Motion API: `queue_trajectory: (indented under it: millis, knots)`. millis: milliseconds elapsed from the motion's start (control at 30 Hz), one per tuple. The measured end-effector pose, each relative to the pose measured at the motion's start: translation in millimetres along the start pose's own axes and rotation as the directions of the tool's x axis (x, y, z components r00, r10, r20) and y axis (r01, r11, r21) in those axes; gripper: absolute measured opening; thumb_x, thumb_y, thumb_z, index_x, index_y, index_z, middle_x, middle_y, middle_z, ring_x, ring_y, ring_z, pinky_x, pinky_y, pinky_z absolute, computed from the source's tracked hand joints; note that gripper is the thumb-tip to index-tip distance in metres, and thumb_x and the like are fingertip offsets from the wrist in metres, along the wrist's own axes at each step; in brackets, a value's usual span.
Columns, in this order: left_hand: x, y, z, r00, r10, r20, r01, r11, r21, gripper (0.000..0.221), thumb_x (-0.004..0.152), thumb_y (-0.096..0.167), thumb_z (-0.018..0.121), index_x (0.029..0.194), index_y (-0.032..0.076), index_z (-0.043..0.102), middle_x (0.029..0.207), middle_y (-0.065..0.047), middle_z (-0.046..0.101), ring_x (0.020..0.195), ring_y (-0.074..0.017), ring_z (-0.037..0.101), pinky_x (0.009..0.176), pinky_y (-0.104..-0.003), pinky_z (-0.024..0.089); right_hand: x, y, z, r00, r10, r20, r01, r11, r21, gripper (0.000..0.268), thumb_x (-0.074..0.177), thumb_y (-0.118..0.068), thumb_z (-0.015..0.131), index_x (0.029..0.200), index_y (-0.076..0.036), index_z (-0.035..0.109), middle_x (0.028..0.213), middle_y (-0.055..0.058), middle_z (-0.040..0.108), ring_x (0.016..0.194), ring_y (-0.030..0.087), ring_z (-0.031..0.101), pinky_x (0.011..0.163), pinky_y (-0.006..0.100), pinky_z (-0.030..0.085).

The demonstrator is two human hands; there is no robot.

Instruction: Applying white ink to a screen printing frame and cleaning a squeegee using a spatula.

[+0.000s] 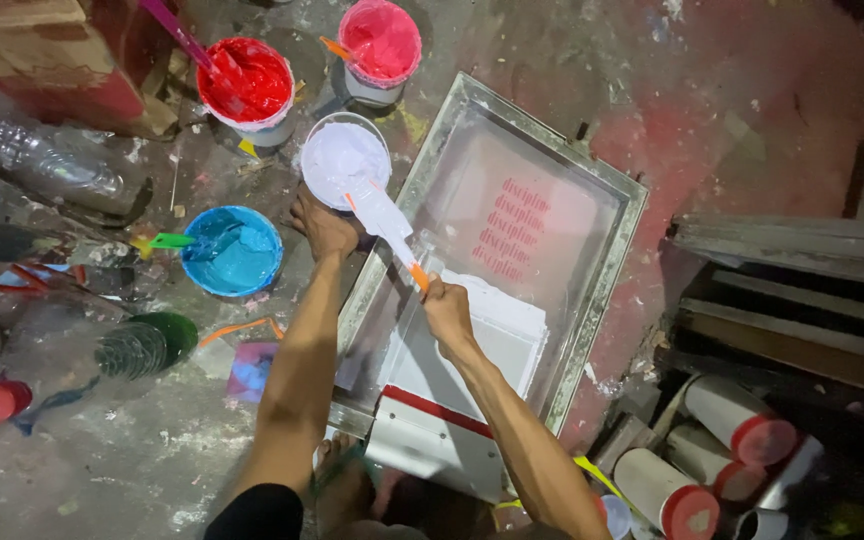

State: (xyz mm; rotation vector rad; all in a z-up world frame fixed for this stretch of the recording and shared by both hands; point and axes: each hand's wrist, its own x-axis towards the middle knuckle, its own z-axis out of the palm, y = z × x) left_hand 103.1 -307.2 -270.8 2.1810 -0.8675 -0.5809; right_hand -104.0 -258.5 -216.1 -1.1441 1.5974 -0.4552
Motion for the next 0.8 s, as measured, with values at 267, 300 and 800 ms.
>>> queue_trajectory:
  millis: [267,300,800]
  knots:
    - [13.7,-39.8,27.3,0.992,0.115,-0.048,-0.116,0.993,-0.010,0.062,0.094,0.013,0.043,0.153,-0.001,0.030,0.136,-0.019,0.044,0.122,-0.0380,0.039,0.108,-0.052,0.027,-18.8,-13.1,-7.6,0.997,0.082,0.003,-0.082,0.997,0.003,0.048,0.109,-0.030,0.038,0.069,-0.011,0.057,0.054,0.001,0.043,0.043,0.009,0.037,0.039,0.020,0.032]
    - [9.8,-33.3,21.4,0.994,0.100,-0.047,-0.100,0.995,-0.007,0.060,0.095,0.012,0.042,0.153,-0.003,0.031,0.139,-0.021,0.044,0.124,-0.0384,0.039,0.109,-0.051,0.027,-22.9,-16.9,-8.4,0.995,0.096,0.008,-0.096,0.995,0.008,0.048,0.109,-0.030,0.038,0.069,-0.010,0.057,0.054,0.001,0.042,0.042,0.009,0.038,0.038,0.020,0.033]
    - [24.4,-55.6,47.1,0.997,0.045,-0.063,-0.050,0.996,-0.080,0.089,0.083,0.029,0.073,0.152,-0.007,0.031,0.149,-0.026,0.040,0.140,-0.0416,0.032,0.116,-0.053,0.023,-61.5,-45.4,-32.7,0.997,-0.019,-0.077,0.018,1.000,-0.008,0.049,0.109,-0.026,0.039,0.066,-0.010,0.057,0.055,0.001,0.039,0.048,0.011,0.036,0.044,0.023,0.032]
